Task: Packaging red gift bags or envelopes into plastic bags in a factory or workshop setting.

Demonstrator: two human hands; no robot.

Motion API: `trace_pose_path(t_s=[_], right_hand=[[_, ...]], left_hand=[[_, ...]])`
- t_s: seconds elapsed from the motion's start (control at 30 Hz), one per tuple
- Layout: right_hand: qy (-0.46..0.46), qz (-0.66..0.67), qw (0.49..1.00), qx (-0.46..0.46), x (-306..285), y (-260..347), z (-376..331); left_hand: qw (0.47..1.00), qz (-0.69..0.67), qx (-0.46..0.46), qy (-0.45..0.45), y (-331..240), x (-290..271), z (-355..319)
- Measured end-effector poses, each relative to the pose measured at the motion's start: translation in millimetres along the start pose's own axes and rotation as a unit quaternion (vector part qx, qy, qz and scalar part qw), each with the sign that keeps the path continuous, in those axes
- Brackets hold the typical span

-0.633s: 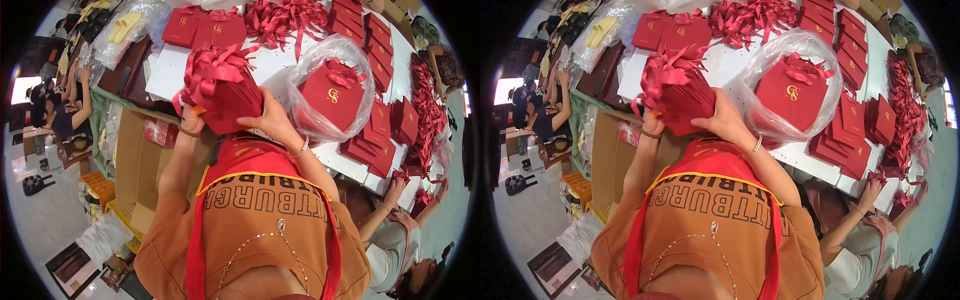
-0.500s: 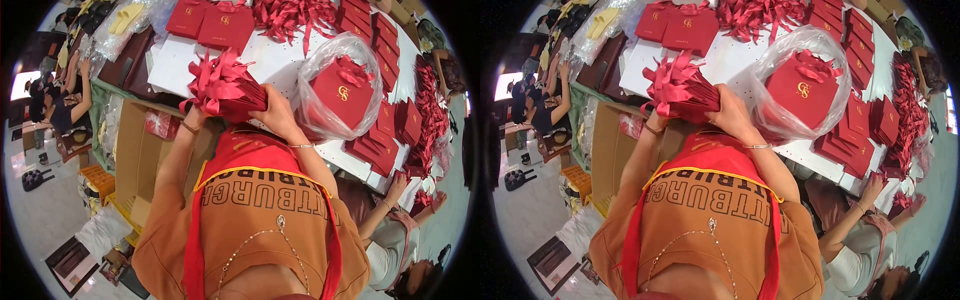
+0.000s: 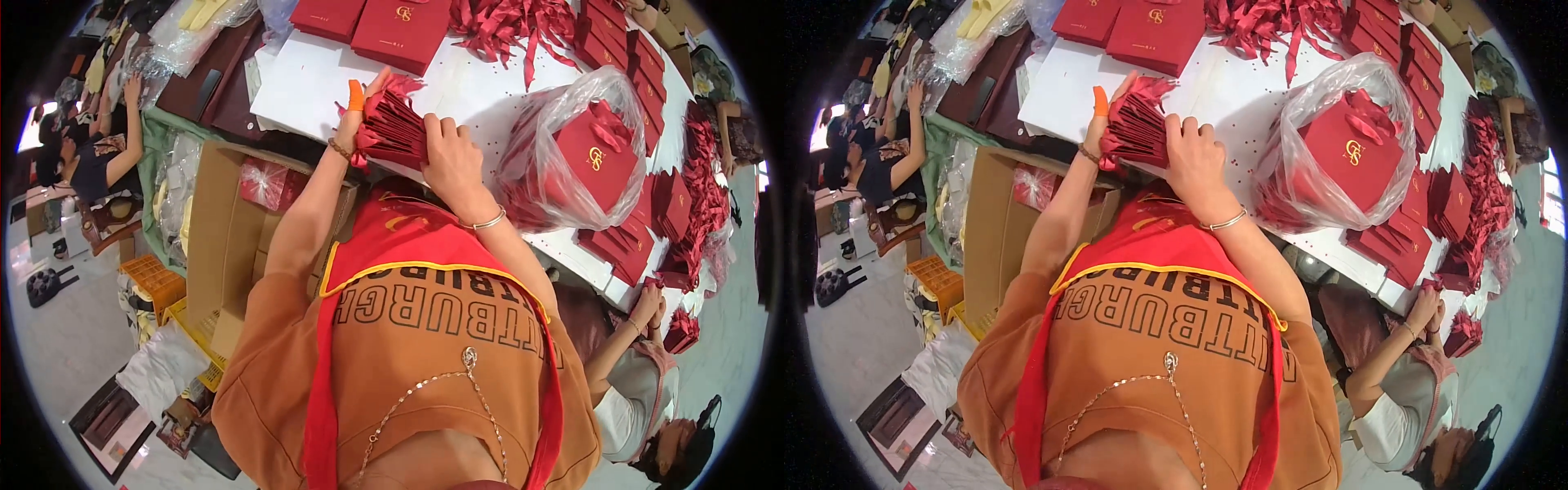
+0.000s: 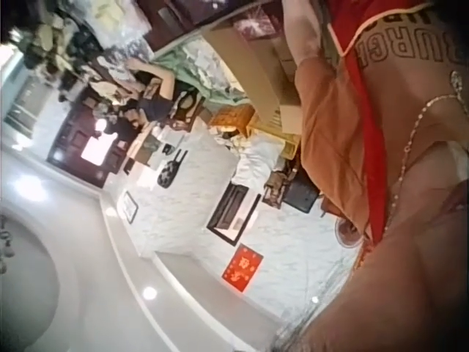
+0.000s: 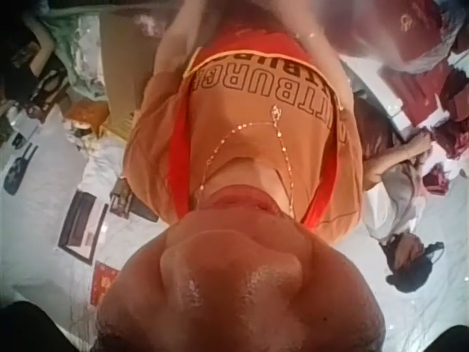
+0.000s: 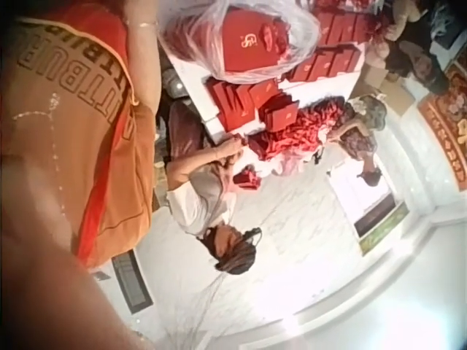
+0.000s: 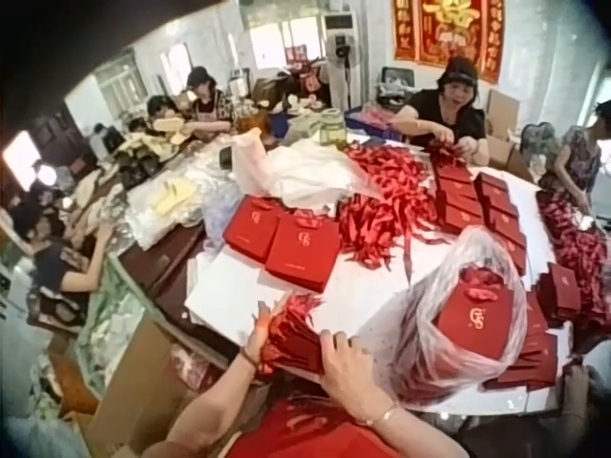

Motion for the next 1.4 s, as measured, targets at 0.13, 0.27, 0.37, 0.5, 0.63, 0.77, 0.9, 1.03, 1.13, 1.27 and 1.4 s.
trace_pose_path(t_s=[0.13,0.27,0.37,0.5,0.63,0.77,0.9,1.03,1.13,1.27,1.4], right_hand=[[-0.085,-0.053,0.995,-0.005,0,-2,-5],[-0.113,-0.073,0.989,-0.058,17,4,-3],[-0.072,0.002,0.996,-0.056,9,-4,9],[-0.065,-0.027,0.997,-0.019,7,-20,15],[-0.137,-0.036,0.988,-0.057,11,-22,5],[-0.123,-0.017,0.99,-0.063,9,-25,0],[-0.119,0.004,0.993,-0.016,8,-26,-4],[-0.051,0.079,0.995,-0.025,-1,-32,-10],[-0.142,0.451,0.881,0.017,-11,-69,-33],[-0.118,0.386,0.91,0.091,51,-100,-31],[-0.096,0.368,0.923,0.063,48,-94,-25]], left_hand=[[0.999,-0.025,-0.019,0.03,7,-28,-13],[0.994,-0.053,-0.037,0.094,14,-20,-4],[0.992,0.107,-0.023,0.07,-11,-7,-3],[0.779,0.555,0.291,-0.012,-111,89,-11],[0.629,0.715,0.169,0.253,-44,144,-29],[0.47,0.848,0.164,0.182,-22,119,-27],[0.496,0.803,0.278,0.178,-26,123,-20],[0.453,0.83,0.227,0.232,-16,111,-15],[0.453,0.83,0.226,0.237,-22,112,-11],[0.442,0.817,0.251,0.274,-14,123,-9],[0.466,0.812,0.218,0.275,-27,116,-10]])
Point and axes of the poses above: each hand's wrist, its own z-axis towards the middle knuckle, its own x-axis out of the palm, y = z × x, the point moved 6 cm from there along z, towards the middle knuckle, and after that the axes turned 2 degrees about x, right-handed, at the moved point
